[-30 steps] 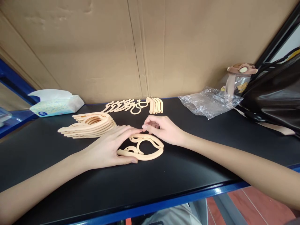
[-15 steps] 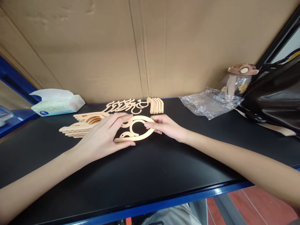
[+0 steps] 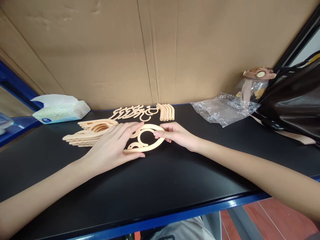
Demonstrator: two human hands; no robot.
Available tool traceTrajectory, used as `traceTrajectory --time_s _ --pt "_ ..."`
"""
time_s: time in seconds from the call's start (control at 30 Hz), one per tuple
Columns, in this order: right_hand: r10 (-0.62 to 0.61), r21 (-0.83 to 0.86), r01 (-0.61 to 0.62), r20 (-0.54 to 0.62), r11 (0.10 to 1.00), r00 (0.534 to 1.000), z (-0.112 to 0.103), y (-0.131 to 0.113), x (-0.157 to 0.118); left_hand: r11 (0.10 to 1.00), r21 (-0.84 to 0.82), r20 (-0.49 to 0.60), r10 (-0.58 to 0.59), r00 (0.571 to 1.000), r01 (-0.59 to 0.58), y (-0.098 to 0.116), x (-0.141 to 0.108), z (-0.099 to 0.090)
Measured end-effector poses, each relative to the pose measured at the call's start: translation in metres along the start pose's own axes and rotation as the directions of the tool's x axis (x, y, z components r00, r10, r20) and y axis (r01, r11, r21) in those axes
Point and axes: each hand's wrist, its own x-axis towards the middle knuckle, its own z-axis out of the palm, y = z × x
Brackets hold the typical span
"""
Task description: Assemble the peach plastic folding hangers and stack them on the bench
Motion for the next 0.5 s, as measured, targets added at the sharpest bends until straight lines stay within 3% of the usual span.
traceTrajectory --time_s 0.5 --pt "-0.033 0.064 0.022 0.187 0.998 0.982 0.004 -0.007 -0.004 0.998 0.030 -0.027 0.061 0.998 -0.060 0.014 -0.002 -0.003"
